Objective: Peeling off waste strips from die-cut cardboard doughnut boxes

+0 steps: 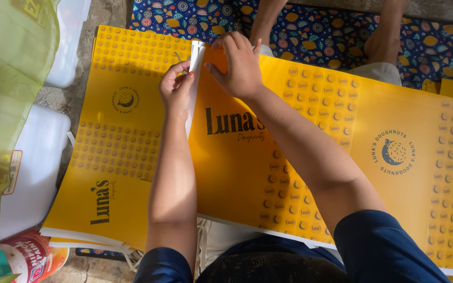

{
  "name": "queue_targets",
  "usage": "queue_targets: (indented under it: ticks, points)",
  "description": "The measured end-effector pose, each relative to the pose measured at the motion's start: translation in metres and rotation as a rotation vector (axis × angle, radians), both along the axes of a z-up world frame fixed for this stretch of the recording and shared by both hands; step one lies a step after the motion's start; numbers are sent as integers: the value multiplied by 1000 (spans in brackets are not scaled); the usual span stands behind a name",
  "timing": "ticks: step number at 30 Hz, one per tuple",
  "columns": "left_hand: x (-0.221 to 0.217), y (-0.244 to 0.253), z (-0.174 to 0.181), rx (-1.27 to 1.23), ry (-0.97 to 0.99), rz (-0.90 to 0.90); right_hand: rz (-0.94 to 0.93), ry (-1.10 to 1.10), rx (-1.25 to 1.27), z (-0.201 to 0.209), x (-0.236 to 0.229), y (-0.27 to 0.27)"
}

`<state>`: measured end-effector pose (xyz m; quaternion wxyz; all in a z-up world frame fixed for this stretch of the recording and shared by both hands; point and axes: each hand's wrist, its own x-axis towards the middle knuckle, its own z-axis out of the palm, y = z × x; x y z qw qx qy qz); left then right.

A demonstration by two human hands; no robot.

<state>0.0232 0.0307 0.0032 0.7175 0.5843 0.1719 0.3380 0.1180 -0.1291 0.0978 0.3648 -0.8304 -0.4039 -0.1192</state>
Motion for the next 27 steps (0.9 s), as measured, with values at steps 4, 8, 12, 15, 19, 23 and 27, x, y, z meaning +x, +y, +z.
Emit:
queue_targets:
  ticks: [4, 8, 12, 15, 19, 23, 27]
  points:
    - [3, -4, 9, 52, -46, 3, 57, 17, 60, 6, 4, 1]
    - [2, -8, 17, 209, 3, -11, 137, -24, 73, -4, 9, -6]
    - [-12, -7, 28, 459, 327, -53, 304, 58, 218, -1, 13, -16]
    - [-37, -5, 49, 389, 382, -200, 349, 97, 376, 18, 7, -24]
    - [-42, -8, 45, 174, 379, -183, 170, -199, 233, 24, -15, -37]
    - [-32, -16, -16, 133, 413, -54, 97, 172, -352, 34, -75, -56]
    - [-31, -36, -21, -80, 502, -41, 113, 337, -642, 35, -103, -75]
